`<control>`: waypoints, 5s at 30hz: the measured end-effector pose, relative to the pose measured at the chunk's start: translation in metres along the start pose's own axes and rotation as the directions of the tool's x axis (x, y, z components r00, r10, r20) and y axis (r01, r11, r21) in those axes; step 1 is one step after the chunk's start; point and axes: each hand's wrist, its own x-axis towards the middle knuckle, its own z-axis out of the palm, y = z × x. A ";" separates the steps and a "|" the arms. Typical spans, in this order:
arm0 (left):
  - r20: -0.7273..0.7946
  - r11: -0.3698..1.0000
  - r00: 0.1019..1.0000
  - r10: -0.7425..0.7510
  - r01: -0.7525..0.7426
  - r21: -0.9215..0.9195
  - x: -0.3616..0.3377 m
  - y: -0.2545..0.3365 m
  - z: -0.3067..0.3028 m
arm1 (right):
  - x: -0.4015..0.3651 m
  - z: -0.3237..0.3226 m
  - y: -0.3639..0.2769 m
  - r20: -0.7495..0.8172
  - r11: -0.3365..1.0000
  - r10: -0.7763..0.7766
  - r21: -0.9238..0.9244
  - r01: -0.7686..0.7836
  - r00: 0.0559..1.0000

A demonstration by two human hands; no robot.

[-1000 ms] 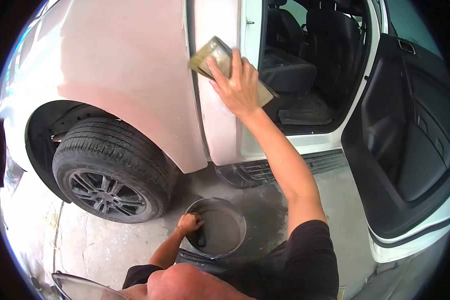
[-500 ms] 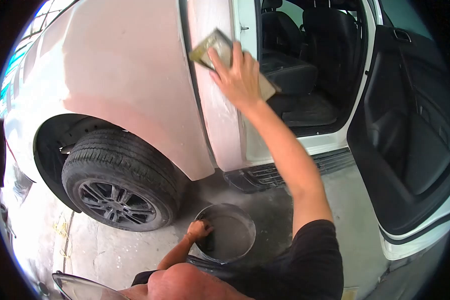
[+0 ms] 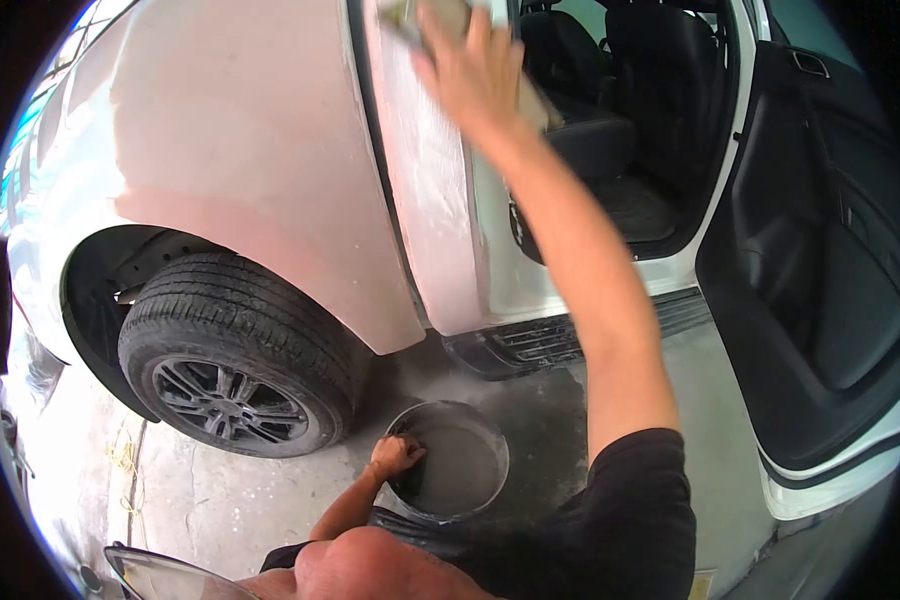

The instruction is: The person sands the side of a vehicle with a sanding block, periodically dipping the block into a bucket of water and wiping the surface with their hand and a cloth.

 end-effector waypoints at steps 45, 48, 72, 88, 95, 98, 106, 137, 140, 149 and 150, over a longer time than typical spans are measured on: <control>-0.007 1.000 1.000 0.000 0.000 -0.011 -0.002 0.006 -0.005 | 0.032 -0.015 -0.034 0.176 0.999 -0.036 0.035 0.030 0.984; 0.004 1.000 1.000 0.005 -0.005 0.015 -0.002 0.001 0.000 | 0.053 -0.020 -0.028 0.206 0.998 -0.038 0.046 0.029 0.978; -0.060 0.996 0.998 -0.027 0.022 -0.083 -0.002 0.007 -0.010 | -0.156 0.000 -0.036 -0.019 0.944 -0.331 0.015 0.331 0.944; -0.031 0.998 0.998 -0.056 0.055 -0.044 0.001 0.003 -0.004 | -0.169 -0.003 -0.021 0.008 0.884 -0.466 0.042 0.465 0.885; -0.005 0.997 0.999 -0.044 0.044 -0.062 0.008 -0.005 0.000 | 0.021 -0.009 -0.007 -0.019 0.995 0.081 0.055 -0.080 0.997; 0.008 0.997 0.999 -0.047 0.048 -0.067 0.004 0.003 -0.007 | -0.107 -0.001 -0.024 -0.043 0.990 -0.139 -0.030 0.138 0.989; 0.021 0.997 0.997 -0.069 0.070 -0.042 0.005 0.003 -0.003 | 0.035 0.008 0.000 -0.038 0.992 -0.005 0.126 0.010 0.999; 0.067 0.998 0.996 -0.058 0.058 0.008 -0.003 0.012 -0.015 | 0.043 -0.003 -0.011 0.049 0.996 0.049 0.068 -0.052 0.998; 0.038 0.998 0.998 -0.057 0.057 -0.013 -0.001 0.014 -0.011 | -0.001 -0.004 -0.006 -0.016 0.994 -0.106 0.032 0.106 0.994; 0.048 0.999 0.998 -0.049 0.050 -0.016 -0.002 0.003 -0.004 | 0.049 -0.006 -0.015 0.035 0.992 0.097 0.075 -0.099 0.995; 0.052 0.997 0.997 -0.052 0.054 -0.048 -0.006 0.009 -0.012 | 0.022 -0.003 -0.015 0.009 0.996 0.056 0.063 -0.057 0.998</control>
